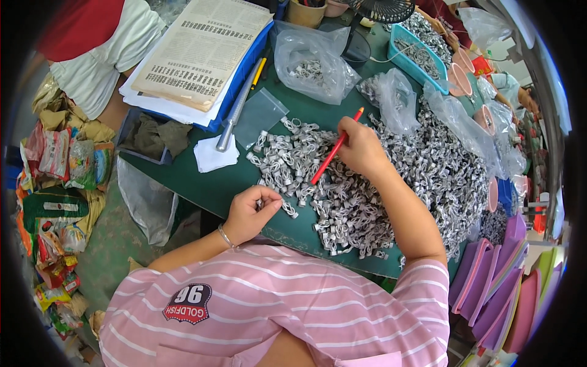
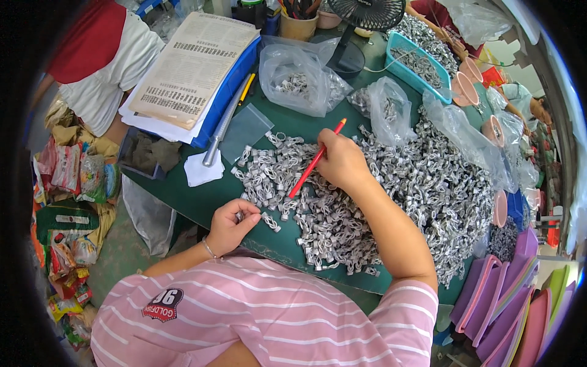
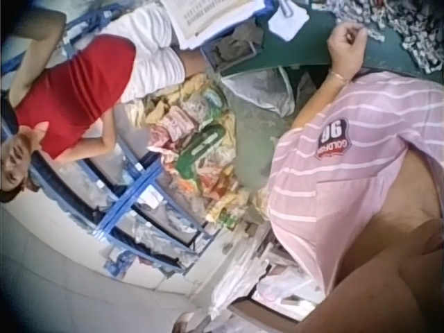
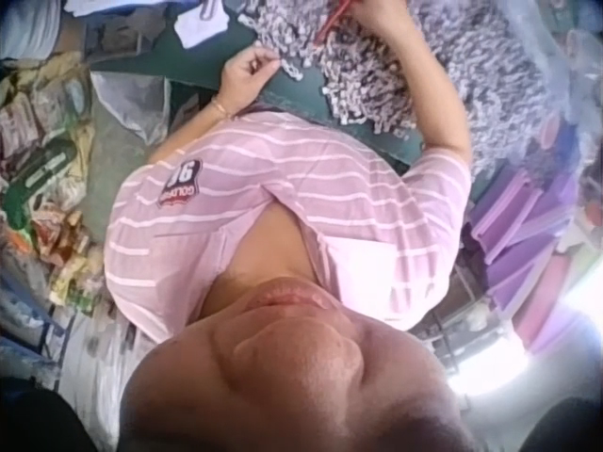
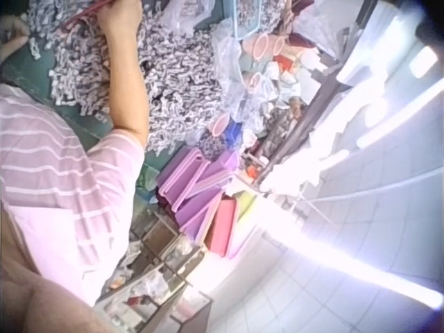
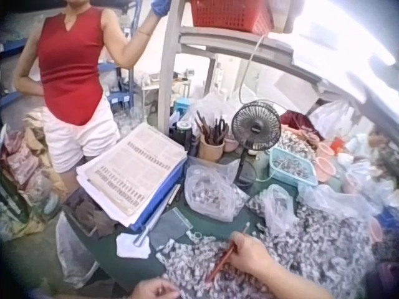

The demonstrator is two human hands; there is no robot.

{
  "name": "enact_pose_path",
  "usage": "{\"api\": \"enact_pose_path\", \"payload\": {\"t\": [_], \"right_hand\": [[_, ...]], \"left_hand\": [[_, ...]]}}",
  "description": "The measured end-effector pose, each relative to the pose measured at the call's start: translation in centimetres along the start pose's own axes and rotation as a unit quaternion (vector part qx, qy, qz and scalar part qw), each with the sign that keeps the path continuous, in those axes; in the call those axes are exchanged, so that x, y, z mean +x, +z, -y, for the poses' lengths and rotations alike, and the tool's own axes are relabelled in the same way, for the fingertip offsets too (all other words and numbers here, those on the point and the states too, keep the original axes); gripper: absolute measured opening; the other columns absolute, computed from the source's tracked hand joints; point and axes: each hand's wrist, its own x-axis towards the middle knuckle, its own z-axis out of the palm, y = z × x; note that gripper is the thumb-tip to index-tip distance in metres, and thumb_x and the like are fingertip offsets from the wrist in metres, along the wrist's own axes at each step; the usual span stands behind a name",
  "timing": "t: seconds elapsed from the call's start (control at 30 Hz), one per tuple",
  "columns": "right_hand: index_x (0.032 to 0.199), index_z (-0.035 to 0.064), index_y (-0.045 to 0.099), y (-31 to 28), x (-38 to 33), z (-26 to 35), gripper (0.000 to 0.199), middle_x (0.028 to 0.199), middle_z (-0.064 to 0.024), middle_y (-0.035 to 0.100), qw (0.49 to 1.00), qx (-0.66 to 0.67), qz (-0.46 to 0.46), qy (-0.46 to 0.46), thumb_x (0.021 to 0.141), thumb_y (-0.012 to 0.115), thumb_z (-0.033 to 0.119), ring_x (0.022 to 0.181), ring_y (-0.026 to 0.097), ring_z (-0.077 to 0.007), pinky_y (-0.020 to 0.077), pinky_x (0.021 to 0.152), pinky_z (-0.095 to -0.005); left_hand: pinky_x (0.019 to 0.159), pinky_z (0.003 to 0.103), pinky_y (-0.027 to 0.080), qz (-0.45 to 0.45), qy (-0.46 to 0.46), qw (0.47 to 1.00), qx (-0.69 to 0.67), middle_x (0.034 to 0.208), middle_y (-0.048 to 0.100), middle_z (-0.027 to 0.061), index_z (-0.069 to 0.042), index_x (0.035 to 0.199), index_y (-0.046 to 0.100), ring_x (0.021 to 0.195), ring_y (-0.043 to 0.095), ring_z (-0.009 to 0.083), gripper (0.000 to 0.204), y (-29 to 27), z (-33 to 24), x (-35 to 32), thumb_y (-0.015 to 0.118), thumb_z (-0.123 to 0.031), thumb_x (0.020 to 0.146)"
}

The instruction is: The person assembles small metal and plastic components by hand at a workbench, picking individual pieces from a large pile and fitting them together while holding a red tool.

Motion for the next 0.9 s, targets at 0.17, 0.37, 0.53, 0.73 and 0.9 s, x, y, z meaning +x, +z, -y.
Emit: {"api": "enact_pose_path", "payload": {"t": [0.17,0.37,0.53,0.73,0.9], "right_hand": [[0.079,0.0013,0.048,-2.6,0.5,-4.3,0.017,0.063,-0.0084,0.054,0.956,0.276,0.018,0.1,0.066,0.058,0.001,0.057,0.058,-0.0214,0.0416,0.05,-0.0316],[0.091,0.0031,0.051,-13.2,4.0,-10.6,0.016,0.075,-0.0089,0.059,0.811,0.489,-0.261,0.185,0.078,0.057,0.008,0.062,0.058,-0.0157,0.0465,0.049,-0.0273],[0.101,0.0084,0.049,-14.8,4.4,-10.8,0.02,0.081,-0.0091,0.06,0.737,0.539,-0.371,0.167,0.088,0.054,0.022,0.067,0.059,-0.0148,0.0495,0.054,-0.0267],[0.086,0.0096,0.049,-11.3,1.6,-10.0,0.015,0.069,-0.0038,0.058,0.717,0.578,-0.369,0.121,0.088,0.053,0.023,0.056,0.055,-0.0126,0.0428,0.047,-0.0228],[0.067,0.0089,0.042,-6.9,-0.6,-3.9,0.023,0.062,-0.0027,0.051,0.824,0.519,-0.225,0.035,0.082,0.059,0.011,0.053,0.048,-0.0104,0.0377,0.049,-0.0233]], "left_hand": [[0.052,0.019,0.038,-0.008,0.02,1.0,0.004,0.066,0.053,-0.0006,-0.002,0.081,0.06,0.057,0.046,0.0045,0.006,-0.1,0.6,-0.2,0.064,-0.004,0.077],[0.052,0.019,0.038,0.0,0.035,0.999,0.004,0.067,0.054,0.0001,-0.002,0.081,0.059,0.058,0.047,0.0052,0.006,0.2,0.6,0.0,0.064,-0.004,0.077],[0.054,0.019,0.039,-0.005,0.031,0.999,-0.01,0.068,0.055,0.0013,-0.002,0.081,0.059,0.06,0.048,0.0061,0.006,0.0,0.6,0.0,0.063,-0.003,0.077],[0.053,0.02,0.04,-0.007,0.033,0.999,0.022,0.07,0.056,0.0012,-0.002,0.081,0.06,0.059,0.049,0.0057,0.006,-0.1,0.4,0.1,0.063,-0.005,0.077],[0.054,0.019,0.038,0.015,0.028,0.999,0.039,0.075,0.058,0.0004,-0.003,0.083,0.06,0.061,0.047,0.0041,0.008,-0.2,0.2,-0.2,0.063,-0.005,0.077]]}}
